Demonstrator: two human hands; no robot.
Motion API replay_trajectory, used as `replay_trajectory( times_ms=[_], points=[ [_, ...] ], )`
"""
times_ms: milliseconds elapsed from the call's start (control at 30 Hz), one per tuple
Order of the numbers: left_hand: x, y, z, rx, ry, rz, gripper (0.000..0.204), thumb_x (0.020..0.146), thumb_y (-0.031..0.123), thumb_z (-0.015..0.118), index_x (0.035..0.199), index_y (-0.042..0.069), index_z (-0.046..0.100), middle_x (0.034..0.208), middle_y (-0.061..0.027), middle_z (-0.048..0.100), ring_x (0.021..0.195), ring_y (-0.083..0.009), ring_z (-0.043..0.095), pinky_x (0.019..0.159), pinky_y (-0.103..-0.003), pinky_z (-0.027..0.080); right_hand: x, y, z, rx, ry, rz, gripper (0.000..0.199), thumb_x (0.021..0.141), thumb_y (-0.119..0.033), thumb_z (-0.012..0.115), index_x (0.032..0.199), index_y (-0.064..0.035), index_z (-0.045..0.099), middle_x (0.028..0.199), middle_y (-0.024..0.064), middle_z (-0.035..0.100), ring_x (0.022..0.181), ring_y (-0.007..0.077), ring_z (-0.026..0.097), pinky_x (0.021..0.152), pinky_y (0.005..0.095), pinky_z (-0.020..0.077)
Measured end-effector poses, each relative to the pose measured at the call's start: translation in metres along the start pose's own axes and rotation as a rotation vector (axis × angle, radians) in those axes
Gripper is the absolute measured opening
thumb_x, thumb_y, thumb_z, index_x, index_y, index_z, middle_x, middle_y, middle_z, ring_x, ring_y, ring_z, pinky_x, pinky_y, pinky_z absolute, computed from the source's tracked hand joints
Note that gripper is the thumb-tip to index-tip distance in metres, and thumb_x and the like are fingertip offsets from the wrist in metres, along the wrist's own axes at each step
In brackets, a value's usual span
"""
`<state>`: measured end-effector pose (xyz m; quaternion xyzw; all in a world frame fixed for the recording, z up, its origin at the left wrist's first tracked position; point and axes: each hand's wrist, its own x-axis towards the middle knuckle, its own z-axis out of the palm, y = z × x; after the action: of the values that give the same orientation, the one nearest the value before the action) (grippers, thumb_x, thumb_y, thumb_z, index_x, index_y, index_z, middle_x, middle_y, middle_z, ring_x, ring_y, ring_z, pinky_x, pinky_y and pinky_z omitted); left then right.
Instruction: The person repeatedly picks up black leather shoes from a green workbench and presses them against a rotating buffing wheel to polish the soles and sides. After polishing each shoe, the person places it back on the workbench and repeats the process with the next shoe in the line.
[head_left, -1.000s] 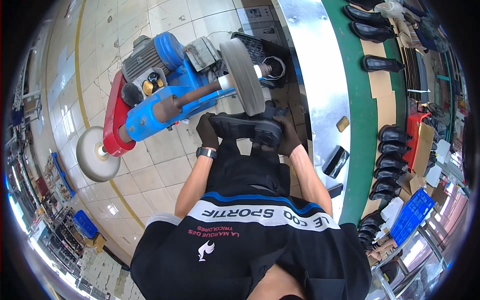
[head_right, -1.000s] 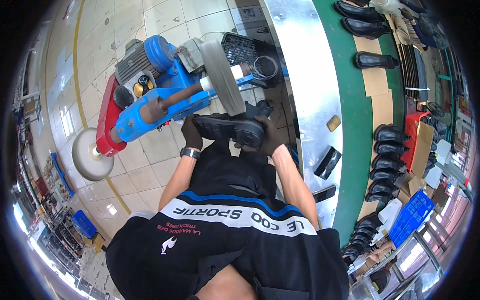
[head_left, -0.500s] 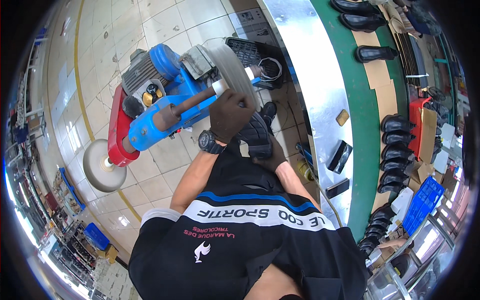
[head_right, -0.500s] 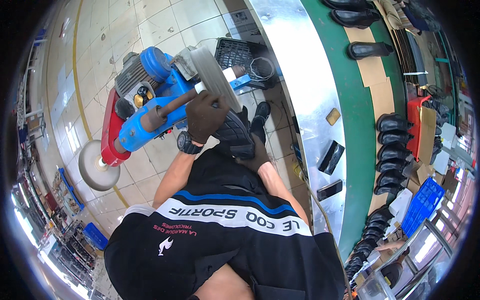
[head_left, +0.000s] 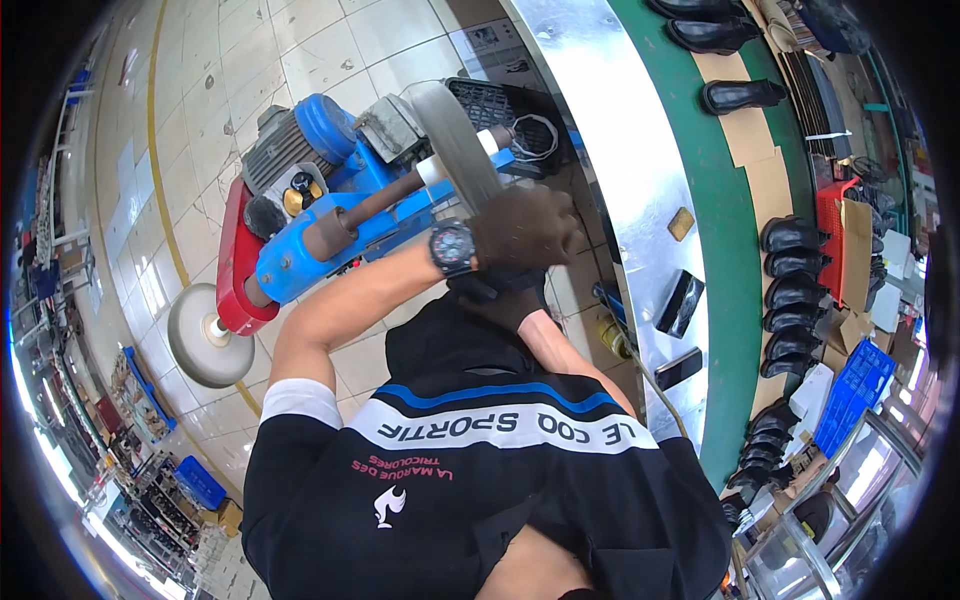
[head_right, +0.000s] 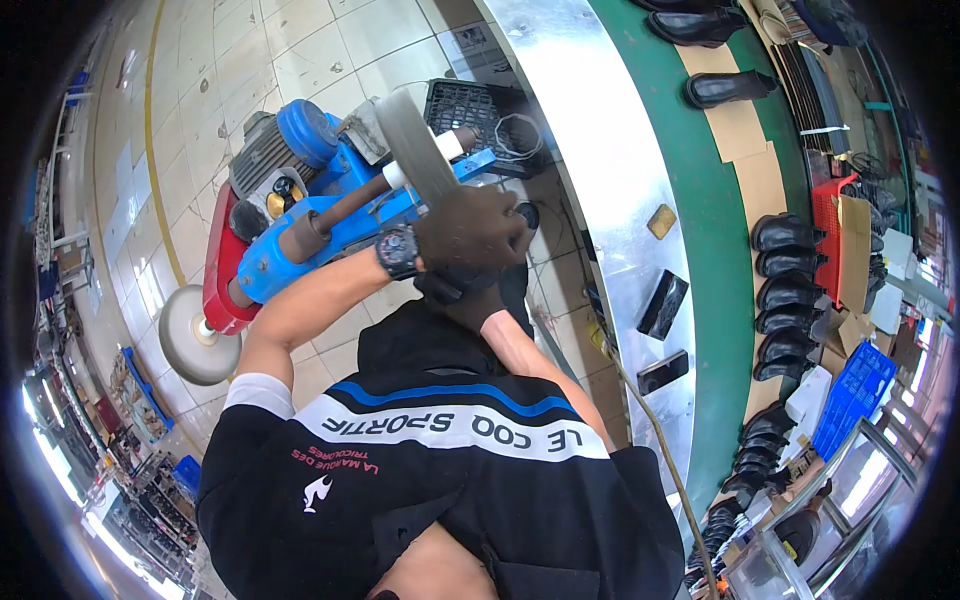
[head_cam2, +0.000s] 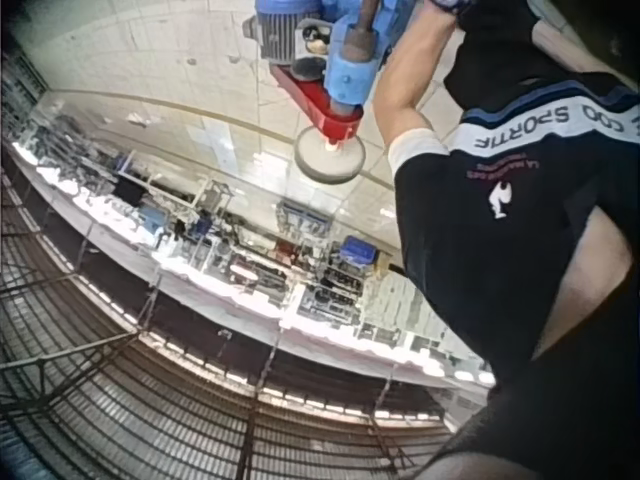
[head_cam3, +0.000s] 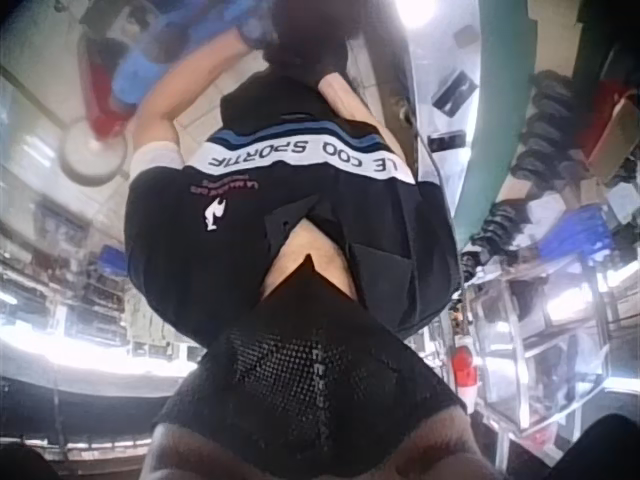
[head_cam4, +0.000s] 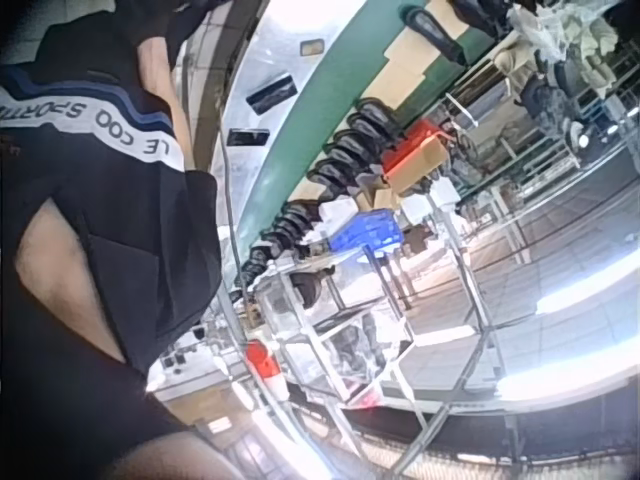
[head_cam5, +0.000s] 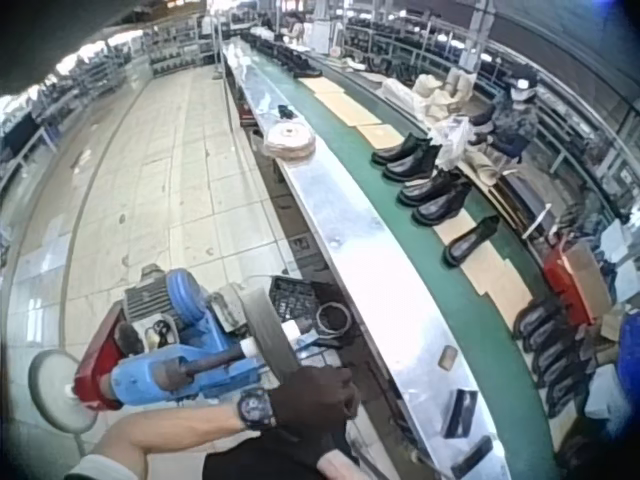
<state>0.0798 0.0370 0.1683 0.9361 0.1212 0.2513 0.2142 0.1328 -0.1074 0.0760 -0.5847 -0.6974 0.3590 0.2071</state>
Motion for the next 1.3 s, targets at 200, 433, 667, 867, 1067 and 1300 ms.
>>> replay_trajectory(
  times_ms=[200,433,667,867,1067,1300],
  points=[
    [0.016,0.051,0.002,-0.127,-0.179,0.395,0.014,0.067,0.021,0.064,0.063,0.009,0.061,0.071,-0.0069,0.058,0.065,-0.023,0.058,0.052,-0.036,0.048,-0.017,0.038,-0.016,0.633,0.097,0.356,0.041,0.082,-0.032,0.069,0.112,-0.0053,0.059,0.104,0.0093,0.064,0.093,0.0227,0.063,0.086,0.0368,0.0511],
    [-0.041,0.089,-0.019,-0.391,0.318,0.484,0.03,0.085,0.029,0.063,0.099,0.003,0.064,0.085,-0.0072,0.06,0.079,-0.0248,0.063,0.065,-0.032,0.05,-0.032,-0.023,-0.103,1.869,-0.073,1.071,0.043,0.082,-0.028,0.066,0.115,-0.0015,0.058,0.098,0.0174,0.067,0.078,0.0281,0.068,0.072,0.0387,0.0586],
    [-0.124,-0.004,0.062,-1.373,0.576,-1.789,0.059,0.097,0.047,0.045,0.135,0.003,0.046,0.12,-0.0179,0.06,0.109,-0.0278,0.057,0.092,-0.042,0.047,-0.008,-0.001,-0.061,1.928,-0.048,1.013,0.042,0.08,-0.025,0.065,0.114,-0.0002,0.058,0.099,0.0166,0.067,0.083,0.0296,0.067,0.076,0.0459,0.057],
    [-0.145,-0.086,0.152,-2.059,0.772,-1.461,0.058,0.101,0.043,0.031,0.125,-0.005,0.053,0.111,-0.0192,0.065,0.102,-0.0262,0.063,0.095,-0.037,0.048,0.033,0.034,0.005,1.885,0.118,1.033,0.042,0.077,-0.03,0.068,0.108,-0.0032,0.061,0.091,0.0131,0.067,0.08,0.0281,0.066,0.073,0.0449,0.0554],
    [-0.199,-0.044,0.149,-1.937,1.014,-1.433,0.03,0.097,0.022,0.046,0.108,-0.002,0.061,0.093,-0.0091,0.067,0.081,-0.0242,0.063,0.077,-0.029,0.05,0.014,0.005,-0.014,1.541,-0.067,1.1,0.03,0.077,-0.026,0.071,0.098,-0.0062,0.066,0.089,0.0044,0.068,0.077,0.016,0.065,0.076,0.0278,0.0524],
    [-0.186,0.047,0.092,-0.105,0.422,-1.085,0.035,0.092,0.024,0.055,0.122,0.005,0.058,0.112,-0.0164,0.057,0.107,-0.0242,0.055,0.09,-0.035,0.046,-0.031,-0.013,-0.075,0.731,-0.227,0.67,0.098,0.07,-0.038,0.077,0.143,0.0019,0.025,0.115,0.0204,0.061,0.101,0.0306,0.063,0.09,0.0362,0.0491]
  ],
)
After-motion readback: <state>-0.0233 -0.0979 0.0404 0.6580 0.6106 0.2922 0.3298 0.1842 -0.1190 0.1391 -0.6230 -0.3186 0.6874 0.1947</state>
